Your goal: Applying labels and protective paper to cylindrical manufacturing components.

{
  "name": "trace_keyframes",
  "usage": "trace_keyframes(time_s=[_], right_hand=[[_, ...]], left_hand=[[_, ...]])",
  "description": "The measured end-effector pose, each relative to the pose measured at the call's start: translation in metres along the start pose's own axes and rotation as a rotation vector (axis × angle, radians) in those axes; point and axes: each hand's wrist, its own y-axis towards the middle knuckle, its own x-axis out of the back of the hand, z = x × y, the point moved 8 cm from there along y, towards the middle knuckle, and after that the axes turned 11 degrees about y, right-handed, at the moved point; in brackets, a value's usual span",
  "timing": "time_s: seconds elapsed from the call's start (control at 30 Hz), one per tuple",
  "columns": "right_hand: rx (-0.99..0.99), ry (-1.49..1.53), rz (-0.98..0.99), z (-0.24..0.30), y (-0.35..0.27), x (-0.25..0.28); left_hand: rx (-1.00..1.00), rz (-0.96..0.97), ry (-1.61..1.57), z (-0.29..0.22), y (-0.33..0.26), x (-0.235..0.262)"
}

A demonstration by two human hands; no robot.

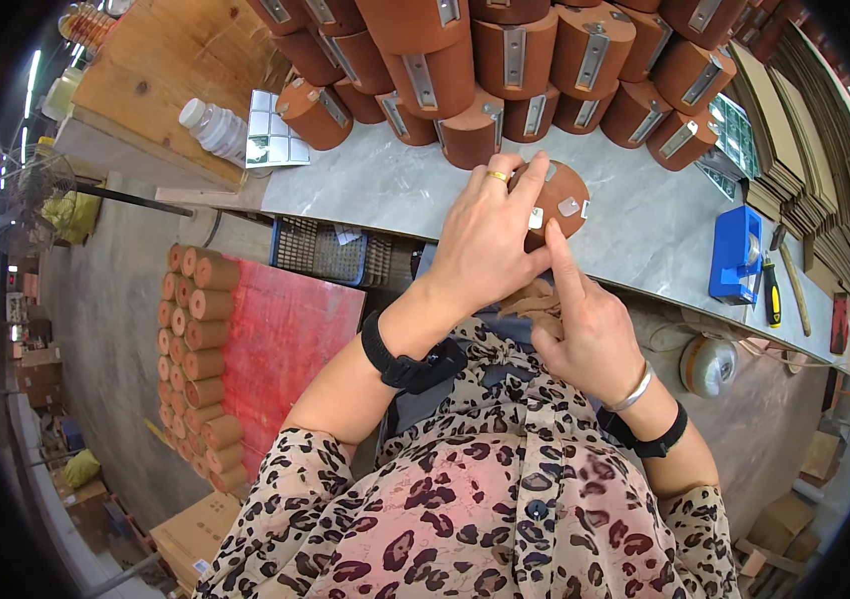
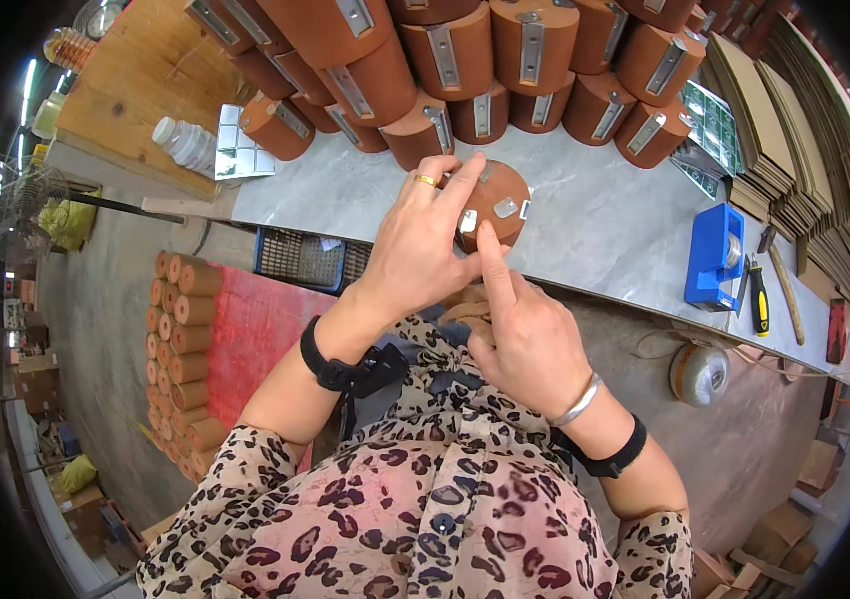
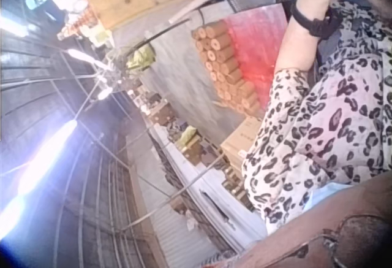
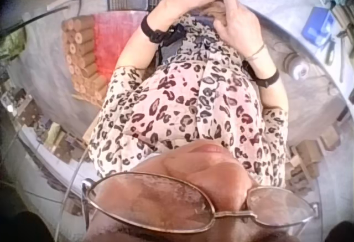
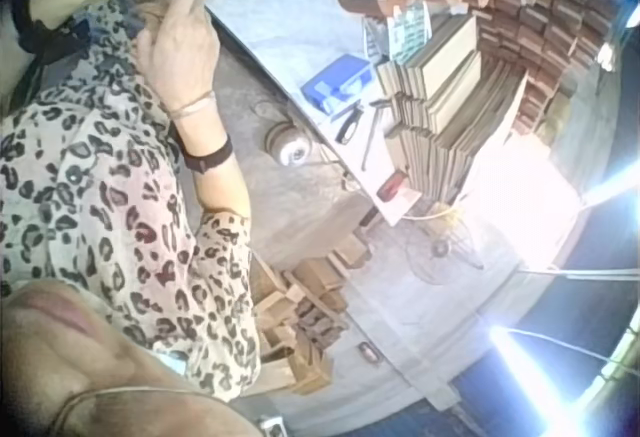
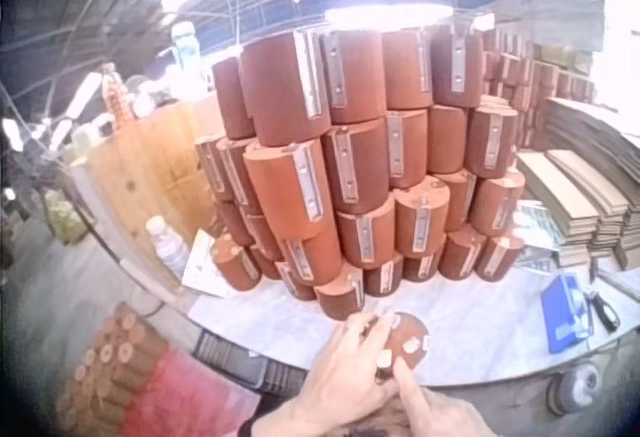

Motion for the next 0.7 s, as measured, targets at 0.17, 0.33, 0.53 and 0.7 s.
trace_keyframes(time_s=[0.17,0.33,0.53,0.7], right_hand=[[-0.009,0.010,0.029,-0.005,-0.001,-0.003],[-0.019,-0.004,0.048,-0.006,0.000,-0.002],[-0.017,-0.003,0.043,-0.006,0.000,0.001],[0.016,-0.032,0.034,-0.005,0.000,0.001]], left_hand=[[-0.026,0.129,-0.084,0.002,0.005,-0.007],[-0.057,0.262,-0.113,0.002,0.012,-0.013],[-0.104,0.240,-0.051,-0.006,0.017,-0.012],[-0.114,0.229,-0.025,-0.009,0.016,-0.011]])
